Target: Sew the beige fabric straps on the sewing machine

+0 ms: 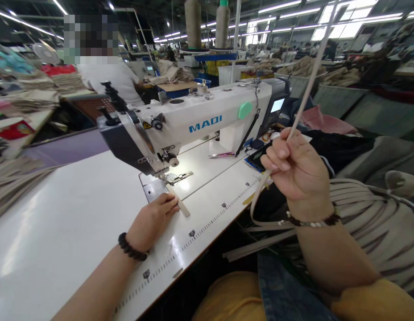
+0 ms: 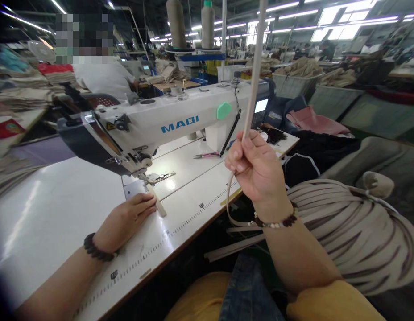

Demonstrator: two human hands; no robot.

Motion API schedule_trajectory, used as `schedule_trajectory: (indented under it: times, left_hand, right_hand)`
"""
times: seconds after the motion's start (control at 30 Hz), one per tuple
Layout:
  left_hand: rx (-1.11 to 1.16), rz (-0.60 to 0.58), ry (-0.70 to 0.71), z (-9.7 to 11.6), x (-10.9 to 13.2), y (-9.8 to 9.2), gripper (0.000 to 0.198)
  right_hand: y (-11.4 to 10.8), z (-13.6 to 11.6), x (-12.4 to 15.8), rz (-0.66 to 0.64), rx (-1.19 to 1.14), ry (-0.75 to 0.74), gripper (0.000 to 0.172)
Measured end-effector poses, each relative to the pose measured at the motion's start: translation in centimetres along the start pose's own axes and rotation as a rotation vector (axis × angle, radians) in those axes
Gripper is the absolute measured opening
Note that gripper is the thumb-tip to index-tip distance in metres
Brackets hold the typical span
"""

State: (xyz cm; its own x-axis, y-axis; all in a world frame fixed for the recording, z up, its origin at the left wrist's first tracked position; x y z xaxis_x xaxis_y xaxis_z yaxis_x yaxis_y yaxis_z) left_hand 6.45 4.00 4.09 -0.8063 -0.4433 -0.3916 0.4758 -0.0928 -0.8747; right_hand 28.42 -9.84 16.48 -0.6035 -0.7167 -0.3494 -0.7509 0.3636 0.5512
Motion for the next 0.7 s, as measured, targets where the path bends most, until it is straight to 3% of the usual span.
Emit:
schedule_trajectory:
  times: [0.1, 0.17, 0.3, 0.4, 0.57, 0.7]
  left_hand:
    - [0.001, -0.020, 0.018, 0.0, 0.1, 0.2, 0.040]
    - [0.012, -0.043, 0.008, -0.1, 0.1, 0.4, 0.034]
    - [0.032, -0.081, -0.032, -0.1, 0.1, 0.6, 0.023]
    - [0.001, -0.089, -0.045, 0.1, 0.1, 0.6, 0.019]
    - [-0.064, -0.078, -0.068, -0.4, 0.2, 1.0, 0.016]
    - [-0.126, -0.012, -0.062, -1.0, 0.3, 0.9, 0.018]
  right_hand:
    - [0.0, -0.8, 0.4, 0.005, -0.050, -0.023, 0.017]
    - [0.4, -0.2, 1.2, -0.023, -0.063, 0.041, 0.016]
    - [1.5, 5.6, 5.7, -0.165, -0.024, 0.454, 0.013]
    - [1.4, 10.5, 10.4, -0.241, -0.003, 0.721, 0.023]
    - [0.4, 15.6, 15.9, -0.254, 0.017, 0.936, 0.038]
    - [0.5, 17.2, 17.4, -0.277, 0.076, 0.997, 0.048]
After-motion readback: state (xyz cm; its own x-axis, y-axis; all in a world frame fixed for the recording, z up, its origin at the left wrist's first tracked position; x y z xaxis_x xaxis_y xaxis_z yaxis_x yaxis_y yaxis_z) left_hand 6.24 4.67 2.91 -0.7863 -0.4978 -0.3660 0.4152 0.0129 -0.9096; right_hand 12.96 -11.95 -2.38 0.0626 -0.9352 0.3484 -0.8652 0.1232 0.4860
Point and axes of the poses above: each hand's wrist, its own x-axis away from the middle knuckle, its own y-axis out of the palm, z = x × y, the point moved 9 cm from there along -x, towards the middle knuckle, and after that the axes turned 4 degrees about z, right-handed, at the moved point
